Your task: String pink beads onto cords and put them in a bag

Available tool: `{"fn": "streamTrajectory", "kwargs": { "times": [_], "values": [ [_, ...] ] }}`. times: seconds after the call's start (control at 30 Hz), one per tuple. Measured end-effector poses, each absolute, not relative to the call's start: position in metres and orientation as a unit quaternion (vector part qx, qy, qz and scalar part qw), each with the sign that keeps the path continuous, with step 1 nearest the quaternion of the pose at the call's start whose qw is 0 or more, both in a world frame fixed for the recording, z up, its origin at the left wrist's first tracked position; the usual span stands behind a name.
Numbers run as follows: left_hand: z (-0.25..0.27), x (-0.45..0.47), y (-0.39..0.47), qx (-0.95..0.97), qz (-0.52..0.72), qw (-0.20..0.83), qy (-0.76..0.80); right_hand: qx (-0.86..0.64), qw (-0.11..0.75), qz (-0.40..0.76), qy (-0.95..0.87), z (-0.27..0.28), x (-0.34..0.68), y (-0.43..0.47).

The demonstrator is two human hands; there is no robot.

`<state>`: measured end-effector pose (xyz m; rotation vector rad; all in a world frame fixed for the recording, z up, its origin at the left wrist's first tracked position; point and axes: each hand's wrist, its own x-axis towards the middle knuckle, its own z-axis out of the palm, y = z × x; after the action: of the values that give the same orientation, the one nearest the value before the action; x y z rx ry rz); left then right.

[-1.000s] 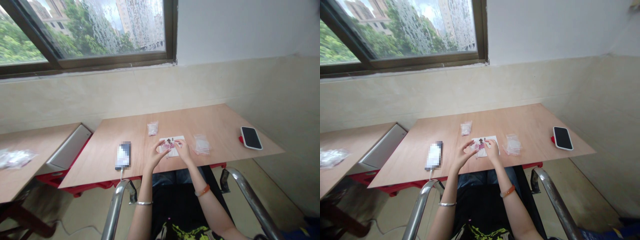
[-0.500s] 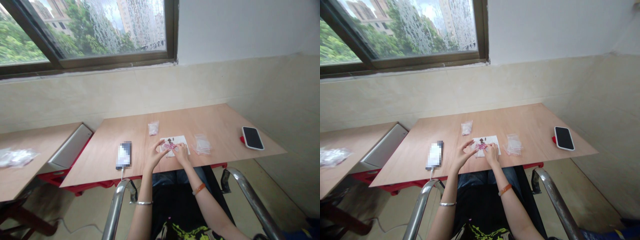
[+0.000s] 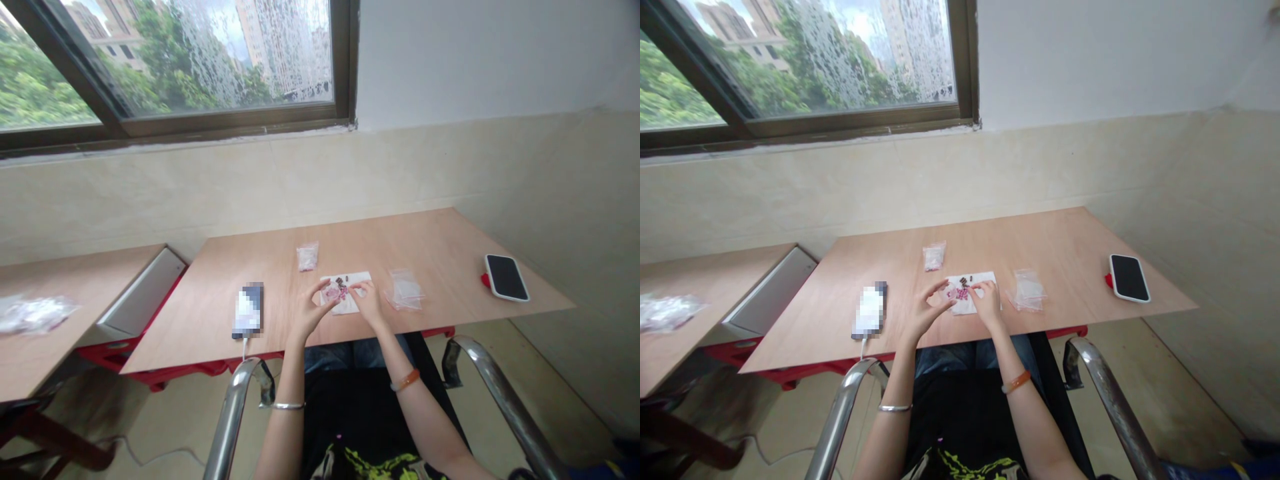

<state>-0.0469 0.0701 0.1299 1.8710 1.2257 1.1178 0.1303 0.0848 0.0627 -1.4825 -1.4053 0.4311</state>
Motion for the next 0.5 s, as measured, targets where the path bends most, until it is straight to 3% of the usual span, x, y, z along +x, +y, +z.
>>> {"fn": "streamTrajectory", "kwargs": {
  "times": [0.17, 0.5],
  "values": [
    [0.128, -0.043, 0.070, 0.704, 0.418, 0.328, 0.472, -0.554, 0.568, 0.201, -0.574, 0.116, 0.130, 0.075],
    [0.128, -0.041, 0.070, 0.695, 0.425, 0.341, 0.469, -0.503, 0.528, 0.246, -0.638, 0.137, 0.125, 0.067]
  ]
}}
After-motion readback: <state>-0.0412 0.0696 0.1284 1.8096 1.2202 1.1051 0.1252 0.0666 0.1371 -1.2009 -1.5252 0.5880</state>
